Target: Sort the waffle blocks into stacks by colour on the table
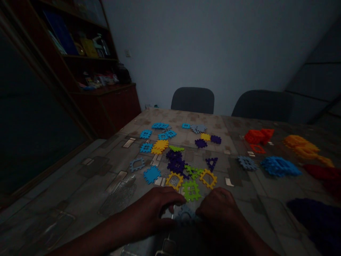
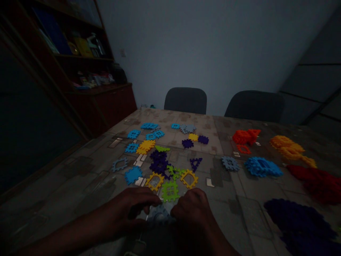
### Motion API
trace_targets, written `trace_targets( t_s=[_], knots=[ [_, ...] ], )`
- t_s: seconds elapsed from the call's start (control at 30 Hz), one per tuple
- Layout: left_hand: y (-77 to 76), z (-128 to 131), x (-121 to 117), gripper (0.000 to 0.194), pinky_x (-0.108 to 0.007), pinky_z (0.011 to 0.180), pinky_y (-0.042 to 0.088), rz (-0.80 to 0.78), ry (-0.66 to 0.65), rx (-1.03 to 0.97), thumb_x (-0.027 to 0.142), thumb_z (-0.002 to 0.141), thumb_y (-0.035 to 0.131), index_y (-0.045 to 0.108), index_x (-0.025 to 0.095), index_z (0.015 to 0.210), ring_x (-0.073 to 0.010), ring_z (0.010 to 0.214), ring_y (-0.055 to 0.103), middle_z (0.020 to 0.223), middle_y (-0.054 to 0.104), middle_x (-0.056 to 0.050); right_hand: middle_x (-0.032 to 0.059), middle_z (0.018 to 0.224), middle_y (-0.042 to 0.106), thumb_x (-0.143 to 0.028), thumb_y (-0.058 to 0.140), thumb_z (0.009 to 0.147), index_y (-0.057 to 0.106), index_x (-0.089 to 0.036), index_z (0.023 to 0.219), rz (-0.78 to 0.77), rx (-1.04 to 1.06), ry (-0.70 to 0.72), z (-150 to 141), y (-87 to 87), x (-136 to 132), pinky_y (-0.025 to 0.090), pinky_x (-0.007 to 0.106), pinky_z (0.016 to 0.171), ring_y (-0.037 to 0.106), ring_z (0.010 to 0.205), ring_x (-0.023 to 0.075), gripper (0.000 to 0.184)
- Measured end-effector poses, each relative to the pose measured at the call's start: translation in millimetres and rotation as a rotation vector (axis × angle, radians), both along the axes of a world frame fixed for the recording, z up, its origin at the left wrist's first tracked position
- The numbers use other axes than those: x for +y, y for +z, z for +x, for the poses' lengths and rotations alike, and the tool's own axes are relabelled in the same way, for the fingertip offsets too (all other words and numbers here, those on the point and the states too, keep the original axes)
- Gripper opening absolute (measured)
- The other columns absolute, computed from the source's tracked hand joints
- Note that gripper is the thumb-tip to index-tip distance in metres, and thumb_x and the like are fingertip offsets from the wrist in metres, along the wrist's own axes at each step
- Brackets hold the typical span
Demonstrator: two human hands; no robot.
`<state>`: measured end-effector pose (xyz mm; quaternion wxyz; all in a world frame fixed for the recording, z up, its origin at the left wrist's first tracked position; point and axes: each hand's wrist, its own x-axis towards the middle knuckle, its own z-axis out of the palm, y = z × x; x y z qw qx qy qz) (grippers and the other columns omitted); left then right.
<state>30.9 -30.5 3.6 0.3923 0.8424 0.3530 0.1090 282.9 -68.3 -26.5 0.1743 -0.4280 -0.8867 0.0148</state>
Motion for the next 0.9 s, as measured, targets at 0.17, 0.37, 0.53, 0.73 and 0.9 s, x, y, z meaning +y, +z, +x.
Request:
trace_targets(
  t_s=[0.17, 0.37, 0.53, 0.73, 0.9],
  knots=[
    [5.0, 0, 0, 0.039, -0.030, 0.082, 0.044, -0.001, 0.021, 0.008, 0.021, 0.082, 0.073, 0.063, 0.028, 0.119, -0.0184, 0.090, 0.061, 0.107, 0.067, -0.001, -0.0028, 0.085, 0.067, -0.030, 0.073, 0.075, 0.063, -0.027, 0.100, -0.053, 0.068, 0.012, 2, 6.9, 0, 0.033, 0.034, 0.088, 0.059, 0.083, 0.0176, 0.026],
    [11.5, -1, 3, 0.024, -0.029, 0.077, 0.046, -0.015, 0.118, -0.047, 0.024, 0.089, 0.057, 0.065, 0.025, 0.111, -0.0178, 0.083, 0.061, 0.095, 0.067, -0.002, 0.0020, 0.091, 0.066, -0.026, 0.072, 0.073, 0.058, -0.024, 0.119, 0.051, 0.040, -0.015, -27, -14.5, -3, 0.036, 0.036, 0.080, 0.058, 0.081, 0.0207, 0.048],
    [4.0, -2, 9, 0.023, -0.031, 0.082, 0.049, 0.006, 0.154, -0.079, 0.027, 0.091, 0.053, 0.067, 0.026, 0.109, -0.0197, 0.090, 0.063, 0.101, 0.070, -0.003, 0.0021, 0.083, 0.061, -0.017, 0.063, 0.082, 0.060, -0.023, 0.103, 0.119, -0.048, -0.015, -39, -11.1, -2, 0.035, 0.033, 0.072, 0.053, 0.072, 0.0192, 0.022],
    [8.5, 0, 9, 0.021, -0.028, 0.081, 0.051, 0.041, 0.161, -0.071, 0.030, 0.091, 0.054, 0.070, 0.028, 0.104, -0.0201, 0.092, 0.066, 0.103, 0.073, -0.001, 0.0024, 0.076, 0.060, -0.015, 0.058, 0.089, 0.060, -0.020, 0.090, 0.181, -0.073, -0.031, -42, -4.1, -2, 0.033, 0.033, 0.070, 0.053, 0.068, 0.0185, 0.005],
    [8.5, -3, 10, 0.021, -0.026, 0.080, 0.053, 0.119, 0.186, -0.099, 0.034, 0.090, 0.055, 0.072, 0.031, 0.101, -0.0214, 0.093, 0.068, 0.103, 0.074, 0.000, 0.0048, 0.080, 0.064, -0.026, 0.058, 0.090, 0.061, -0.017, 0.093, 0.018, -0.140, 0.035, -45, -1.6, 6, 0.035, 0.033, 0.072, 0.057, 0.071, 0.0192, 0.011]
  ],
)
